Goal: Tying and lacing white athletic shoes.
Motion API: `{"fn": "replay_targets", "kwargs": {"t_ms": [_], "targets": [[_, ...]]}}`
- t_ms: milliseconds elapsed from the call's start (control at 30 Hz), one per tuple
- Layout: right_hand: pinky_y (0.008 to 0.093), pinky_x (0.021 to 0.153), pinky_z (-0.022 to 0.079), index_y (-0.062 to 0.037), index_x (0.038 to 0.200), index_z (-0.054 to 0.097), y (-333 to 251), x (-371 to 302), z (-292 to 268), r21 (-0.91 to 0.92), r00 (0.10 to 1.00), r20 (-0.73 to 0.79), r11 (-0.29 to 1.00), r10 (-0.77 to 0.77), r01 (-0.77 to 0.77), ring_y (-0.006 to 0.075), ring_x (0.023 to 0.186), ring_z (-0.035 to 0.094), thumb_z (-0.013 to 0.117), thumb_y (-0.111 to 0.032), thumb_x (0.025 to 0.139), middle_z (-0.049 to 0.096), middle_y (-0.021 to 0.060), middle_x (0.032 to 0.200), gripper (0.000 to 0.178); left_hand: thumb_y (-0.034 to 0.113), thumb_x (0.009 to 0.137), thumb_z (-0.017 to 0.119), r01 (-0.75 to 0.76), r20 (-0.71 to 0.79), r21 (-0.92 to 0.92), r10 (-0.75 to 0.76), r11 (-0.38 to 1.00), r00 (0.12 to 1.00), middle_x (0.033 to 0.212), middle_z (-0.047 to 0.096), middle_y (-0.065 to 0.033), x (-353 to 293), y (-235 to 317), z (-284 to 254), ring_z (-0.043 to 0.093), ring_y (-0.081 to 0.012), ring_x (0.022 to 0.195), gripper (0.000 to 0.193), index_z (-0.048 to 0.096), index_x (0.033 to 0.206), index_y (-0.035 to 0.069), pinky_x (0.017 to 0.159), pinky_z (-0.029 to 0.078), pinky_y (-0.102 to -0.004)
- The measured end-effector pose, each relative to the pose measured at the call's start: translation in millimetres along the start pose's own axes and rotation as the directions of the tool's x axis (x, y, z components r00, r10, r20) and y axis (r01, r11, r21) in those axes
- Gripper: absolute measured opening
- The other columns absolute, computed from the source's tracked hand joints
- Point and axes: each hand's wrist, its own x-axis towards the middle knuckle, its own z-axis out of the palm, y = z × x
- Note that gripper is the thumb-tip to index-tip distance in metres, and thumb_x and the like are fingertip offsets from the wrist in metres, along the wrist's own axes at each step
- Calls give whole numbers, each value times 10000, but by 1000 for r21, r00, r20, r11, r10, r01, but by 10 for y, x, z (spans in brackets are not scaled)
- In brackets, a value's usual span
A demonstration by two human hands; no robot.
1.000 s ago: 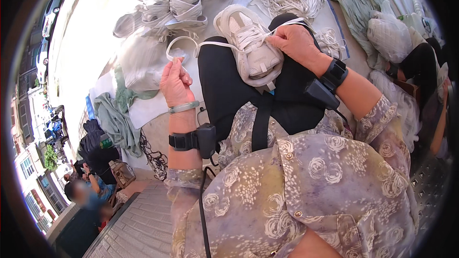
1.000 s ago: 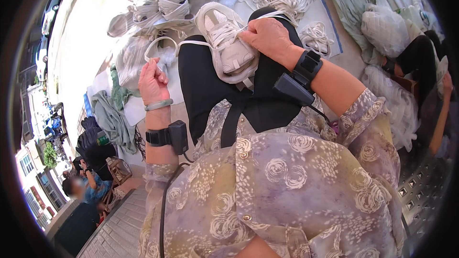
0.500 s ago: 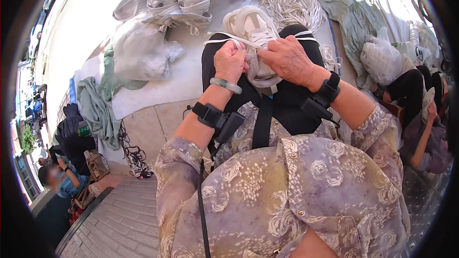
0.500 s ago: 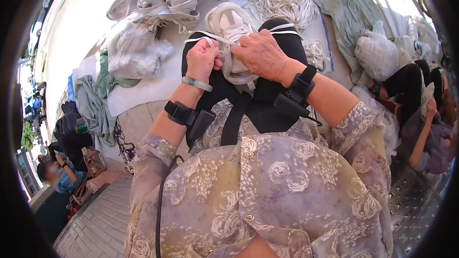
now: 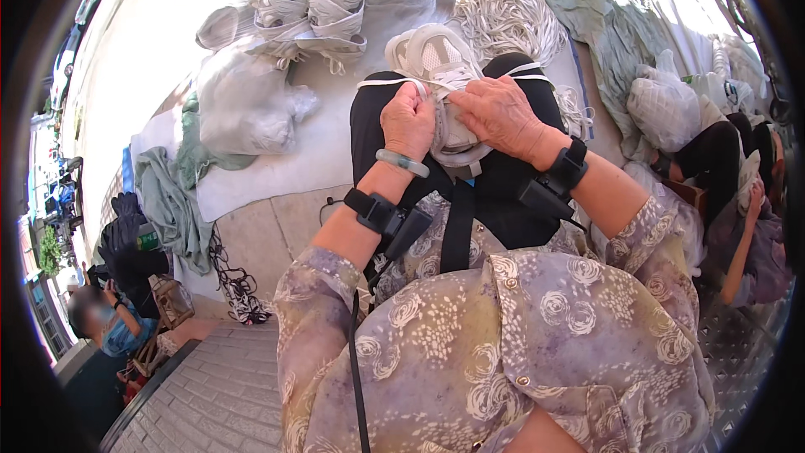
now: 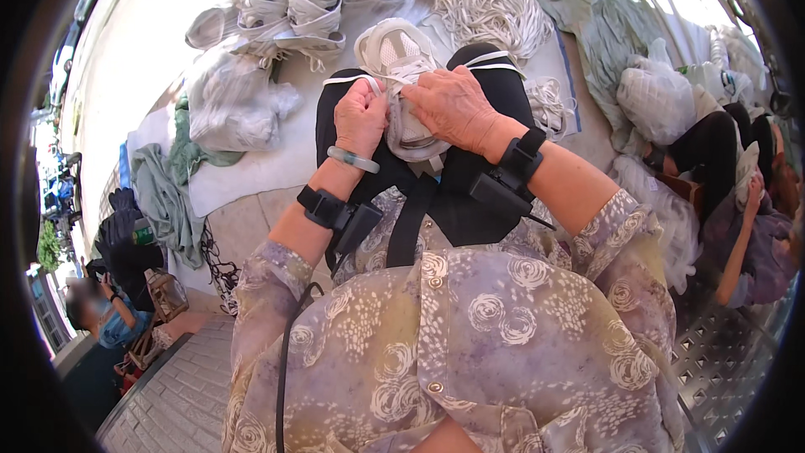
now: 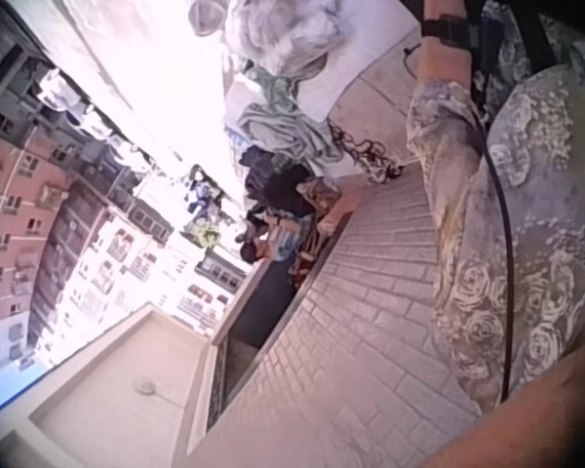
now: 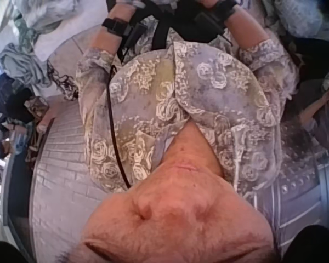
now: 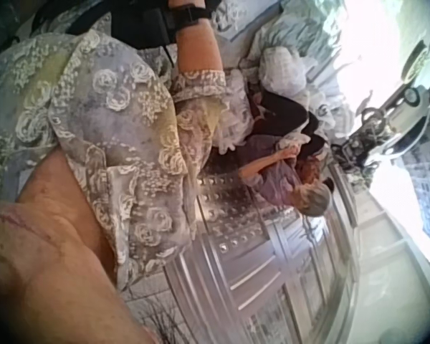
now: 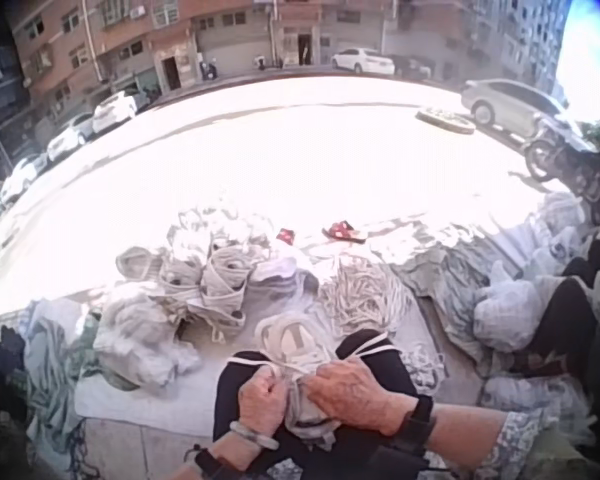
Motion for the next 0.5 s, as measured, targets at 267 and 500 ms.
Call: {"fn": "replay_targets", "kwargs": {"t_ms": [267,500], "targets": [[369,690,382,-131,932,587,52,-16,39,45,1000,-1,999,28,-28,222,815,570,587,-168,748,562,33,781,188,128,747,686,60,-39,253,-51,966,998,538,548,-41,-17,216,-126,490,-97,407,277,448,832,16,393,410,-245],[378,698,370,-134,884,608,27,51,39,74,993,56,992,100,-104,222,798,579,567,-186,767,581,43,777,134,249,661,712,-351,269,621,229,701,935,890,585,-152,-350,366,-109,585,-319,820,596,420,1113,-11,708,474,-375]]}}
